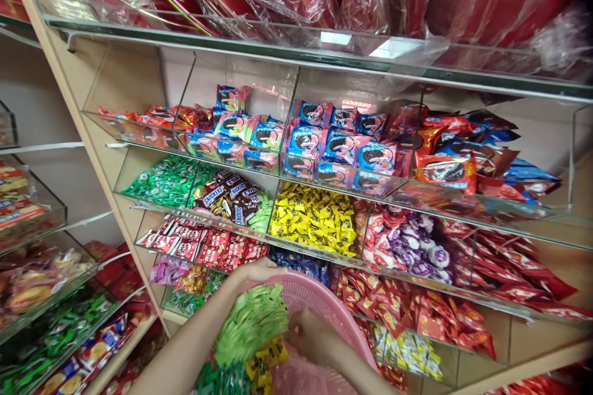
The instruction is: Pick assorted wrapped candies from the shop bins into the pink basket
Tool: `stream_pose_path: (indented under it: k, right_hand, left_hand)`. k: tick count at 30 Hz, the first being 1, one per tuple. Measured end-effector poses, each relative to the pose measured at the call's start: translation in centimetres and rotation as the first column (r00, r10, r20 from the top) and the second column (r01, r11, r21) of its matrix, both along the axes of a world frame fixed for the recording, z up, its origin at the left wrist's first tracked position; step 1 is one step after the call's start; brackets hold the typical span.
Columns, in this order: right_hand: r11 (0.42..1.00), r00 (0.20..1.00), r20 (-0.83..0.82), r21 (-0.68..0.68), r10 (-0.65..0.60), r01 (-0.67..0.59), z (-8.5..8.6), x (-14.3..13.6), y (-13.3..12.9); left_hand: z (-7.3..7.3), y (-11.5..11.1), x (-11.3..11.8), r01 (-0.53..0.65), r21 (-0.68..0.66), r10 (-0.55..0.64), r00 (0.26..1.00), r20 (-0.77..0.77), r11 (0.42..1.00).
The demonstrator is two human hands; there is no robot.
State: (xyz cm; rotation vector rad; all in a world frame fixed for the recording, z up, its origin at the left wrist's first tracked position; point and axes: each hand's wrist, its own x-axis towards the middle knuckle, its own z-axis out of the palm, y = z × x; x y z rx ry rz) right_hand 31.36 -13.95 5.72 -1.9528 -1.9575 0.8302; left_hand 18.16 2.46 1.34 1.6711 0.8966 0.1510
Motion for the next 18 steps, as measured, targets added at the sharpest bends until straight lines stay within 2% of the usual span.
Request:
stream_pose_path:
  k: [4, 7, 9, 12, 15, 18]
  right_hand:
    - [0.969, 0.997, 0.066, 0.24, 0.042, -0.057, 5.7, 1.5, 0.8]
    - [0.921, 0.992, 0.112, 0.389, -0.051, 0.004, 9.4, 3.7, 1.6]
    - [0.872, 0.969, 0.2, 0.488, -0.143, 0.028, 11.1, 5.4, 2.1]
    - [0.816, 0.899, 0.353, 0.577, -0.258, 0.008, 12.1, 7.6, 2.7]
    - [0.818, 0.841, 0.45, 0.576, -0.3, -0.016, 11.8, 8.6, 3.3]
    - [0.815, 0.785, 0.52, 0.578, -0.337, -0.033, 11.4, 8.3, 3.8]
  left_hand:
    - [0.0, -0.6, 0.0, -0.061, -0.109, 0.069, 0.995, 0.066, 0.992]
    - [0.1, -0.7, 0.0, -0.05, -0.128, 0.061, 0.995, 0.085, 0.991]
    - [0.2, -0.5, 0.0, -0.039, -0.097, 0.045, 0.997, 0.065, 0.995]
    - [0.2, -0.1, 0.1, -0.026, -0.051, 0.027, 0.999, 0.032, 0.998]
    - [0.0, 0.1, 0.1, -0.013, -0.054, 0.014, 1.0, 0.019, 0.998]
    - [-0.1, 0.1, 0.1, -0.012, -0.054, 0.013, 1.0, 0.024, 0.998]
